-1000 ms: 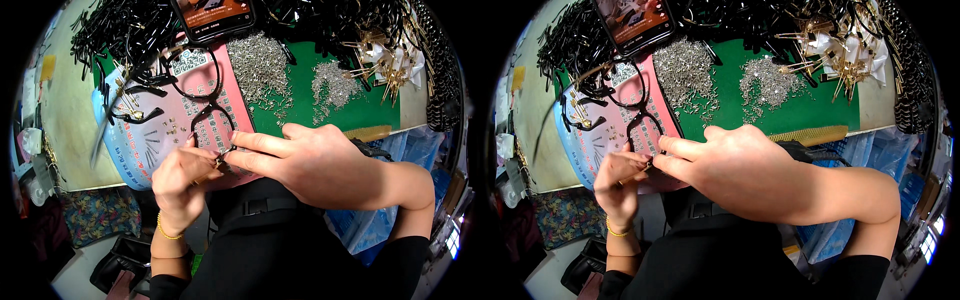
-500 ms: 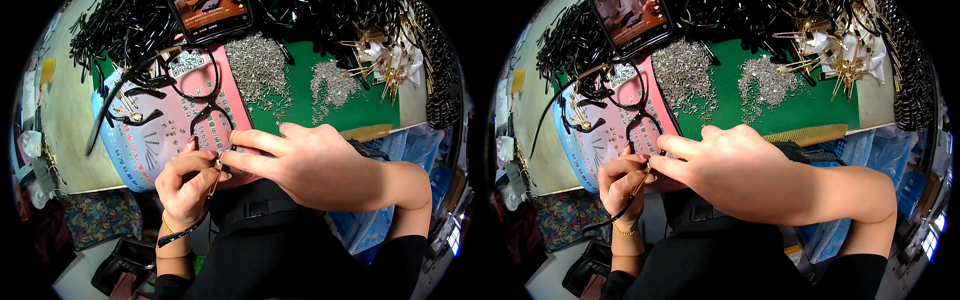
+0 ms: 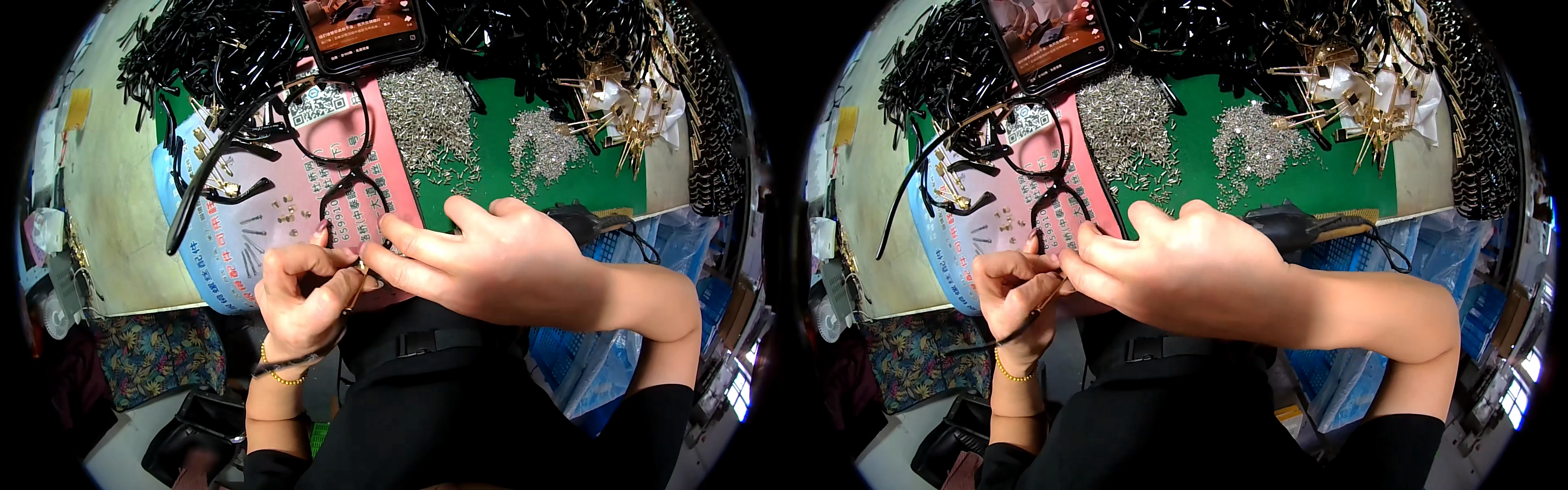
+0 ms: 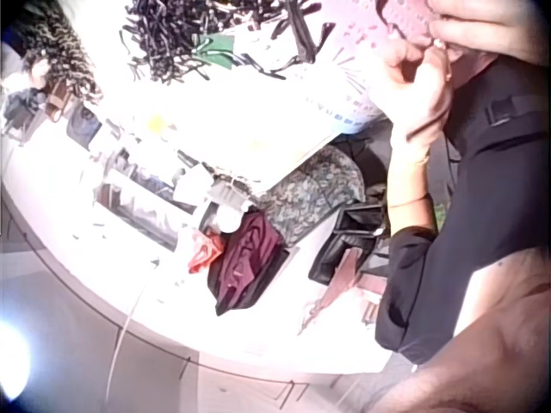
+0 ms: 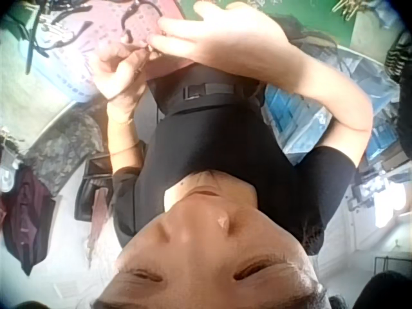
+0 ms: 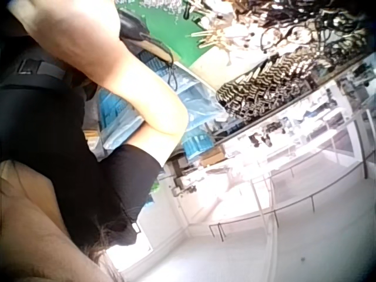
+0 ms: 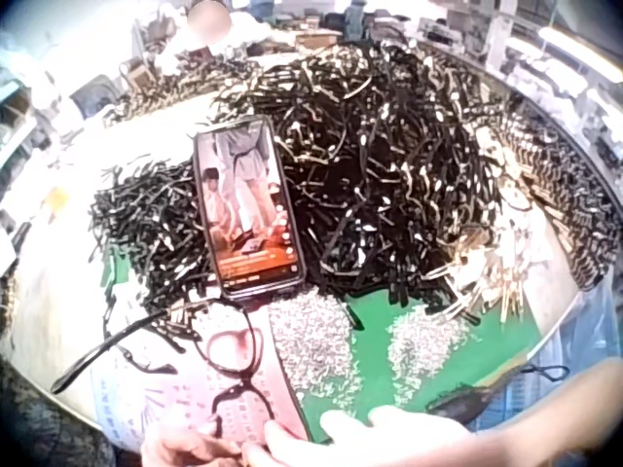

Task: The person assembles eyeglasses by attaching black temple arms to eyeglass frames using a small screwdriver. They repeatedly pick up temple arms and frames, align the hinges, and tighten screws to secure the parts. Completed glasses are placed on the table.

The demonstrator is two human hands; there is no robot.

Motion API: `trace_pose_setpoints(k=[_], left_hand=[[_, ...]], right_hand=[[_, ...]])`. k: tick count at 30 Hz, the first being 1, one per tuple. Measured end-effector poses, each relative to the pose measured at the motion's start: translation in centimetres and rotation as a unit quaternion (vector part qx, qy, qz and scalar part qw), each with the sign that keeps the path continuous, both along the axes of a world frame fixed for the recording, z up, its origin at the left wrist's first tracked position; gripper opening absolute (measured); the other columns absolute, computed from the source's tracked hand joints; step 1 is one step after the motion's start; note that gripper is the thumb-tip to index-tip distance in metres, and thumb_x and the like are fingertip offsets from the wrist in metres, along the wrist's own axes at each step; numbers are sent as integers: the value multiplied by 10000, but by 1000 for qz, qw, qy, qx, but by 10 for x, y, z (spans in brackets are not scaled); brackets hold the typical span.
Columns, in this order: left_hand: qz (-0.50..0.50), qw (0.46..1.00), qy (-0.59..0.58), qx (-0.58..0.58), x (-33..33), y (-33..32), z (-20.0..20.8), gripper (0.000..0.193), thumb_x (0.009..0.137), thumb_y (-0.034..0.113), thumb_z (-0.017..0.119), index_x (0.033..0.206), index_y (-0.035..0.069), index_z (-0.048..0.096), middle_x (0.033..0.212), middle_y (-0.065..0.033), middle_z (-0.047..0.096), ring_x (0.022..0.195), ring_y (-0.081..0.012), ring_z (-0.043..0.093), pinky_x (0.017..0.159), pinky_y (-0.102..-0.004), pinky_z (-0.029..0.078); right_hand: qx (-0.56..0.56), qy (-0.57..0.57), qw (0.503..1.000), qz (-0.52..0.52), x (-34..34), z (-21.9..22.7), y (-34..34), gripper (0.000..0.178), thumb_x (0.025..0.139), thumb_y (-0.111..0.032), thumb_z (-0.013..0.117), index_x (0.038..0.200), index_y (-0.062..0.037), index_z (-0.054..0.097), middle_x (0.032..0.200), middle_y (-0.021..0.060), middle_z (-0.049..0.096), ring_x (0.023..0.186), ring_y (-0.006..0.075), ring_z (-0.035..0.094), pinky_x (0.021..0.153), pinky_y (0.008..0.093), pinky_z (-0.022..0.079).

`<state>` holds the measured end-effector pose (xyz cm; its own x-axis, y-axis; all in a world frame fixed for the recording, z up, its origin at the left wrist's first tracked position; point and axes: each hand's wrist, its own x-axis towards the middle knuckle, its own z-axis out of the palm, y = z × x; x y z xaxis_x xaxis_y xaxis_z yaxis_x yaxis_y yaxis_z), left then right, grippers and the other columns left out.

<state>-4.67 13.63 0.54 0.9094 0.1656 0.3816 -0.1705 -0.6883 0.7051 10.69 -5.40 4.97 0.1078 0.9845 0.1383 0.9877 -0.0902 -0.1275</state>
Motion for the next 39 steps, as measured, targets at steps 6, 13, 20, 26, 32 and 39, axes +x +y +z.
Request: trace_pose_setpoints(k=[6,13,20,26,32,39], left_hand=[[20,1000,-17,12,-5,-4,-8,335,716,9,889,967,119,696,968,-63,597,834,-208,709,930,-452,608],[163,965,-208,-14,-35,25,31,258,1053,233,504,1070,-23,529,1110,-206,625,1097,-396,654,1050,-665,414],[419,809,324,255,-35,202,38,382,1014,344,580,1217,25,639,1010,-237,697,906,-410,673,799,-466,519],[344,870,45,350,9,142,58,241,941,177,712,1136,38,679,1085,-159,688,992,-342,656,852,-436,509],[296,942,123,97,38,115,35,148,956,120,688,1006,-17,718,881,-141,721,731,-246,670,710,-353,523],[265,938,164,151,82,129,30,258,931,168,692,1147,33,653,1043,-162,664,942,-355,656,820,-444,515]], right_hand=[[45,-18,999,-12,-6,-6,-3,338,890,-254,628,1200,-144,707,1165,14,700,688,119,586,447,217,419],[-14,107,970,-218,15,32,-52,396,786,-52,710,1172,-109,642,1008,66,618,821,247,685,618,363,568],[33,-64,950,-303,78,14,-29,192,912,-209,698,924,-41,606,799,145,666,681,326,704,584,426,562],[5,-99,935,-342,95,-1,-3,223,907,-214,685,857,-11,606,756,200,700,696,376,721,617,459,580],[-23,-126,931,-342,92,3,-3,227,892,-177,688,824,5,571,712,194,685,662,367,718,599,454,579],[-18,-135,931,-338,98,3,-1,177,846,-121,682,766,9,592,673,200,677,628,366,714,584,436,583]])
